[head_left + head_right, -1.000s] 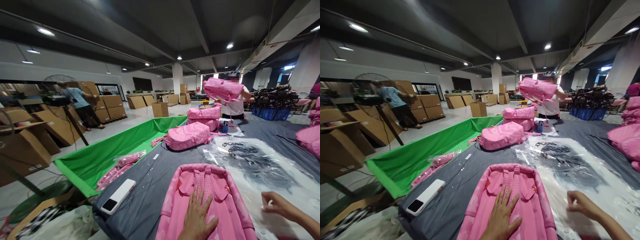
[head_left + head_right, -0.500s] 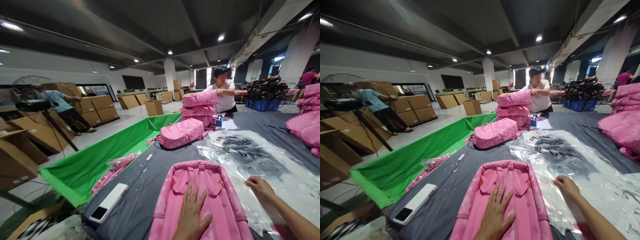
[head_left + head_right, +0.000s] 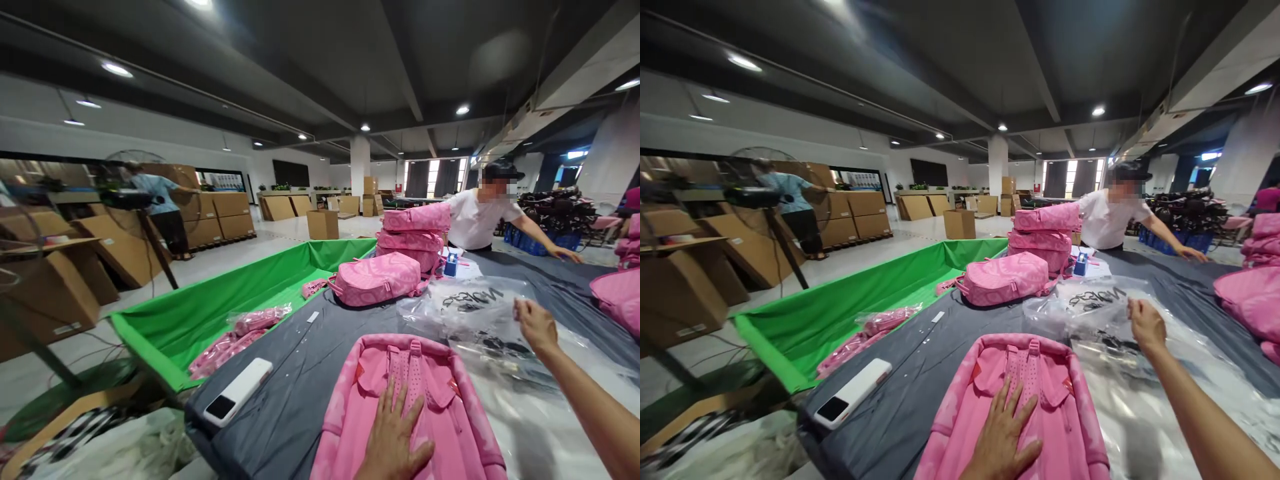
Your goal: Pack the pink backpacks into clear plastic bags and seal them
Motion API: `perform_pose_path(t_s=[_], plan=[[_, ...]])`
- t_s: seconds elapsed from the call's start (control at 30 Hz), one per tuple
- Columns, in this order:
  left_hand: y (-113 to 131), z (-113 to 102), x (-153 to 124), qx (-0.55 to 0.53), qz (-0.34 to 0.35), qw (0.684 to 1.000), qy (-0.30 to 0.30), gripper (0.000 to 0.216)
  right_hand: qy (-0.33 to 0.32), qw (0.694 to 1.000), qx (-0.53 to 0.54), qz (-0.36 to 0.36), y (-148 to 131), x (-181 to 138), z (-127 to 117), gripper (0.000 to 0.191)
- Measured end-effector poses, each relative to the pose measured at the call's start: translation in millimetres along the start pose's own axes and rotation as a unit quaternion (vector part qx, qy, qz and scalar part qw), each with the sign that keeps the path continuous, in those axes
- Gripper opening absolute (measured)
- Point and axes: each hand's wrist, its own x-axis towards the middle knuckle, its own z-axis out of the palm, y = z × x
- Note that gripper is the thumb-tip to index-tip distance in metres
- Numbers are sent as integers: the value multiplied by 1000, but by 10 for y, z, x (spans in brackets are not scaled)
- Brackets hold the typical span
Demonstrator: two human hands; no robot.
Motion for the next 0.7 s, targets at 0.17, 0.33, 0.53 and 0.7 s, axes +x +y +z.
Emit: perform_pose_path(t_s=[0.17,0.33,0.53,0.7], plan=[[82,-17,23,-42,38,997,58,78,-61,994,70,-58,-649,-249,-260,63],[563,32,128,-345,10,937,59,64,-225,957,134,-122,-905,-1237,7,67],[871,144,78,-565,-155,784,204,62,-357,892,253,-111,-810,-2279,447,37],[646,-27,-57,-416,-198,861,217,42,-356,884,304,-25,-765,-2413,553,42]])
